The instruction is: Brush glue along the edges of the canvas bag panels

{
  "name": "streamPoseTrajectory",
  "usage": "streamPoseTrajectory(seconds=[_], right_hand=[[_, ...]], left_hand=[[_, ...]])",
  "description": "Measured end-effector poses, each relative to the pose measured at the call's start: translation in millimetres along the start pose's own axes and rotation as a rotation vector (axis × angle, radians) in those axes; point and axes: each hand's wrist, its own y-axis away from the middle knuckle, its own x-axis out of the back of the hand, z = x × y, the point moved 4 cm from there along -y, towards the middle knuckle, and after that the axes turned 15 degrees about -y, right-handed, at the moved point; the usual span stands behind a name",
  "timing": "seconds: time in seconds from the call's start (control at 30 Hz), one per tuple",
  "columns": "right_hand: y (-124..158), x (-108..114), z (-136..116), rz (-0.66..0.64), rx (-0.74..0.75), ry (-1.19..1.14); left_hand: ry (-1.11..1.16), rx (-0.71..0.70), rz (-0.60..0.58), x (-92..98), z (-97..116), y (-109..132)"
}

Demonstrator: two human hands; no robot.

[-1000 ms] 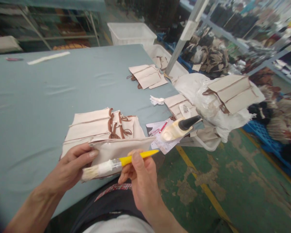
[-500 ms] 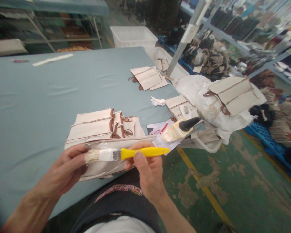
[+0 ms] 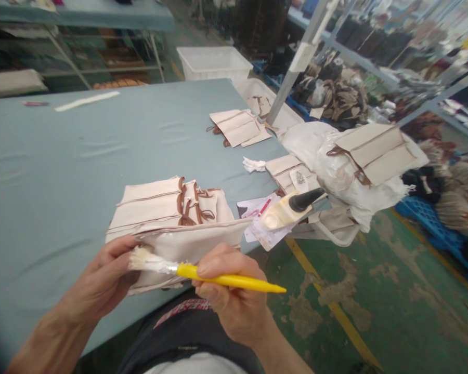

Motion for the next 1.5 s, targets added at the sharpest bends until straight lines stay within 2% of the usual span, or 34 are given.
streamPoseTrajectory(seconds=[0.37, 0.6, 0.73, 0.97, 1.13, 1.27, 1.5], right_hand=[[4.3, 0.4, -5.1, -0.15, 0.018, 0.394], [-9.5, -1.7, -2.7, -0.165, 0.075, 0.485], [-16.3, -0.1, 0.7, -0.163, 0.08, 0.451], [-24.7, 2.3, 2.5, -0.139, 0.063, 0.528], [-23.8, 9.5, 10.0, -0.018, -0.016, 0.455], [-22.6, 14.2, 19.1, 0.12, -0.096, 0.294], [-20.0, 17.8, 33.2, 0.255, -0.259, 0.011]], left_hand=[[-0.066, 0.062, 0.031, -3.0, -0.4, 6.5], [-0.04, 0.126, 0.041, -11.4, 3.8, 13.8], [-0.046, 0.132, 0.079, -13.9, 7.5, 13.9], [-0.041, 0.199, 0.087, -20.1, 16.7, 9.7], [-0.029, 0.204, 0.08, -19.5, 16.3, 5.6], [-0.095, 0.161, 0.075, -15.2, 14.7, 2.7], [-0.167, 0.123, 0.028, -9.8, 11.6, 2.0]])
